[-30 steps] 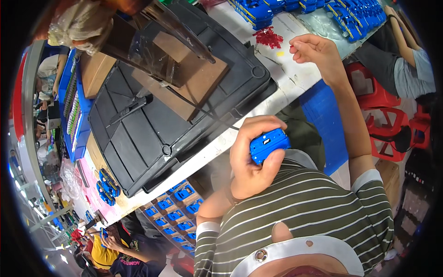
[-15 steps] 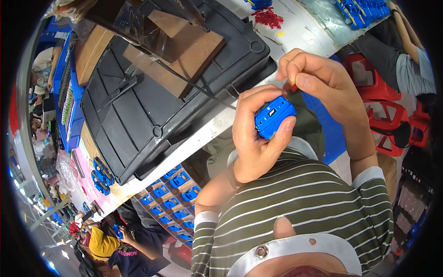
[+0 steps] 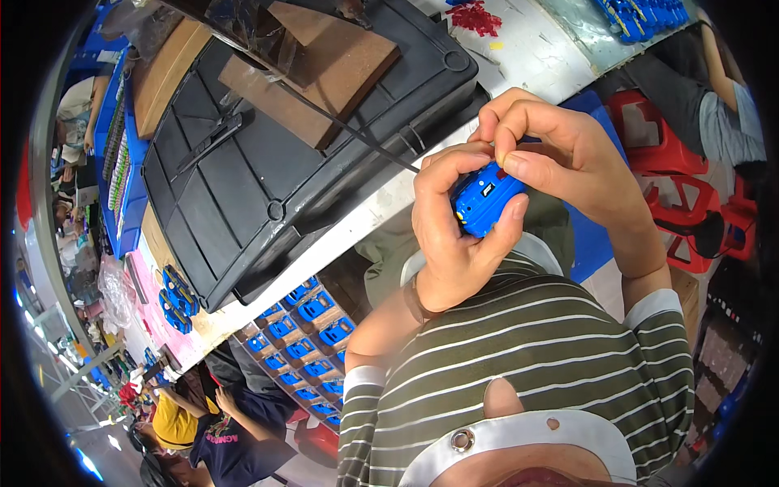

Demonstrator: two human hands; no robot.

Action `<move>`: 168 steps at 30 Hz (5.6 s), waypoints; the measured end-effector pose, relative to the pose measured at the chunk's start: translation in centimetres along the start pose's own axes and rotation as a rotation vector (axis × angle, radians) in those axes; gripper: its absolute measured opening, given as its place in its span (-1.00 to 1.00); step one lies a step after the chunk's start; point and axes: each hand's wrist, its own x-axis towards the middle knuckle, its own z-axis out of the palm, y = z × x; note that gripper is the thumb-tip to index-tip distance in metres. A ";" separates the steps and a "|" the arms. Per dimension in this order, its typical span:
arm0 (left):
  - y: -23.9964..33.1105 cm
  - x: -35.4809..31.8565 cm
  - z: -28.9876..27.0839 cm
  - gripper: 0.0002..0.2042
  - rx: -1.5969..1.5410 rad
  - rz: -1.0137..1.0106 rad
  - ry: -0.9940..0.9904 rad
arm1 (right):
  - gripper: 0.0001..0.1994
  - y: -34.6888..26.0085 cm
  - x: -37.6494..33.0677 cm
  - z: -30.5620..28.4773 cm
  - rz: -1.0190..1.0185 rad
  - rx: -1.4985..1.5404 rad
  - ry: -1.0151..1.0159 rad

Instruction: Assembling blue plastic toy cars by attaching small parts and using a power tool.

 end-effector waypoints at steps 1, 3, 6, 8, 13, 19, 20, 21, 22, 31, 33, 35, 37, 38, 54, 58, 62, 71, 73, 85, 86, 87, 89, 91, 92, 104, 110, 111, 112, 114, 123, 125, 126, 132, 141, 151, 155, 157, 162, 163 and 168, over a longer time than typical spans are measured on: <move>0.1 0.0 0.0 -0.56 0.005 -0.008 -0.002 | -0.89 0.1 0.0 0.0 0.012 0.023 0.007; -0.1 0.1 0.4 -0.55 -0.032 0.024 0.069 | -0.87 0.3 0.0 0.1 0.038 0.069 0.018; -0.3 0.2 0.5 -0.57 -0.029 0.078 0.107 | -0.82 -0.4 0.2 0.3 0.099 0.083 0.021; -0.3 0.3 0.4 -0.59 -0.014 0.103 0.105 | -0.84 -0.3 0.2 0.4 0.086 0.055 0.013; -0.2 0.7 0.2 -0.60 -0.018 0.144 0.088 | -0.89 0.5 -0.3 1.0 -0.012 0.094 0.036; -0.1 0.8 0.1 -0.64 -0.053 0.119 0.085 | -0.88 0.8 -0.3 1.2 -0.049 0.151 0.062; -0.2 0.9 0.0 -0.64 -0.036 0.139 0.069 | -0.88 0.8 -0.3 1.2 -0.044 0.166 0.065; -0.2 0.9 -0.1 -0.65 -0.019 0.160 0.053 | -0.88 0.8 -0.4 1.2 -0.038 0.181 0.069; -0.2 0.9 -0.1 -0.66 -0.002 0.180 0.037 | -0.87 0.9 -0.4 1.1 -0.038 0.178 0.072; 0.1 0.7 -0.1 -0.71 -0.115 0.146 0.091 | -0.50 4.9 -1.7 0.8 -0.388 -0.022 0.161; 0.1 0.7 0.0 -0.71 -0.164 0.143 0.119 | -0.40 5.9 -2.2 0.4 -0.455 -0.219 0.153; 0.6 0.7 0.2 -0.73 -0.228 0.120 0.163 | -0.29 6.7 -2.5 0.5 -0.446 -0.242 0.144; 1.1 1.1 -0.3 -0.80 -0.067 0.111 0.088 | -0.24 7.2 -2.9 1.0 -0.447 -0.272 0.156; 1.3 1.3 -0.5 -0.82 0.017 0.110 0.054 | -0.14 7.2 -3.1 1.0 -0.399 -0.343 0.112; 1.1 1.1 0.1 -0.58 -0.023 0.276 0.040 | -0.10 12.0 -1.0 3.2 -0.931 -0.564 0.236; 1.4 1.3 -0.4 -0.58 0.032 0.317 0.039 | -0.28 10.2 -0.6 3.3 -0.978 -0.526 0.317; 0.9 1.4 -0.9 -0.54 0.053 0.408 0.028 | -0.48 7.1 -1.2 1.7 -1.031 -0.471 0.330; 0.7 1.2 -0.6 -0.57 0.068 0.404 0.043 | -0.82 3.1 -2.2 2.1 -0.896 -0.593 0.329; 0.6 1.3 -0.7 -0.60 0.093 0.420 0.029 | -0.81 3.1 -2.0 2.3 -0.903 -0.583 0.344; 2.2 1.1 -0.5 -0.79 -0.134 0.044 0.123 | -0.14 7.6 -1.6 2.4 -0.854 -0.554 0.236; 2.2 1.2 -0.3 -0.79 -0.147 0.031 0.146 | -0.12 8.3 -1.9 2.6 -0.847 -0.579 0.236; 2.3 1.3 -0.1 -0.78 -0.161 0.018 0.168 | -0.10 9.0 -2.1 2.8 -0.842 -0.603 0.233; 2.2 1.4 0.0 -0.77 -0.160 -0.012 0.191 | -0.10 10.0 -2.0 3.0 -0.875 -0.619 0.238; 1.8 1.7 0.0 -0.75 -0.132 -0.047 0.190 | -0.13 9.8 -2.0 3.0 -0.901 -0.695 0.281; 1.5 1.8 -0.1 -0.74 -0.155 -0.095 0.194 | -0.14 9.8 -2.3 3.2 -0.848 -0.711 0.302; 2.5 4.2 -0.6 -0.65 -0.272 -0.235 0.108 | -0.23 5.1 -2.7 2.6 -0.757 -0.736 0.386; 3.4 5.7 -2.1 -0.49 -0.523 -0.556 0.110 | -0.30 -0.2 -2.5 1.9 -0.584 -0.718 0.337; 3.5 6.0 -2.6 -0.49 -0.541 -0.592 0.100 | -0.31 -0.6 -2.2 2.0 -0.583 -0.699 0.342; 3.6 6.5 -3.0 -0.49 -0.559 -0.629 0.090 | -0.32 -1.0 -1.7 1.9 -0.581 -0.681 0.347; 3.5 7.3 -3.1 -0.47 -0.601 -0.669 0.116 | -0.36 -2.2 -0.6 2.0 -0.547 -0.688 0.358; 4.4 9.7 -3.3 -0.47 -0.811 -0.746 0.298 | -0.31 -5.3 2.3 1.5 -0.516 -0.749 0.238; 4.3 9.9 -3.4 -0.47 -0.860 -0.774 0.301 | -0.29 -5.4 2.6 1.5 -0.523 -0.717 0.236; 4.1 9.8 -3.6 -0.46 -0.857 -0.763 0.283 | -0.28 -5.5 2.8 1.5 -0.526 -0.714 0.228; 4.3 9.7 -3.7 -0.40 -0.789 -0.757 0.258 | -0.24 -6.4 3.1 1.1 -0.521 -0.695 0.133; 4.9 9.7 -3.3 -0.45 -0.777 -0.692 0.345 | -0.24 -5.3 3.9 1.6 -0.568 -0.447 0.051; 6.0 10.9 -4.4 -0.38 -0.859 -0.862 0.216 | -0.25 -6.8 4.2 1.0 -0.557 -0.501 -0.009; 5.6 10.7 -4.7 -0.37 -0.902 -0.826 0.194 | -0.25 -8.2 4.7 -0.1 -0.518 -0.574 -0.148; 6.0 11.2 -4.2 -0.36 -0.813 -0.871 0.234 | -0.25 -7.7 4.2 0.4 -0.525 -0.539 -0.064; 6.6 11.1 -3.8 -0.35 -0.793 -0.875 0.239 | -0.25 -8.3 3.4 0.7 -0.466 -0.620 0.004; 6.5 11.0 -4.0 -0.35 -0.847 -0.871 0.230 | -0.25 -7.8 3.5 0.7 -0.497 -0.576 0.018; 6.4 11.0 -4.3 -0.34 -0.879 -0.887 0.232 | -0.25 -7.2 4.0 0.8 -0.561 -0.503 0.008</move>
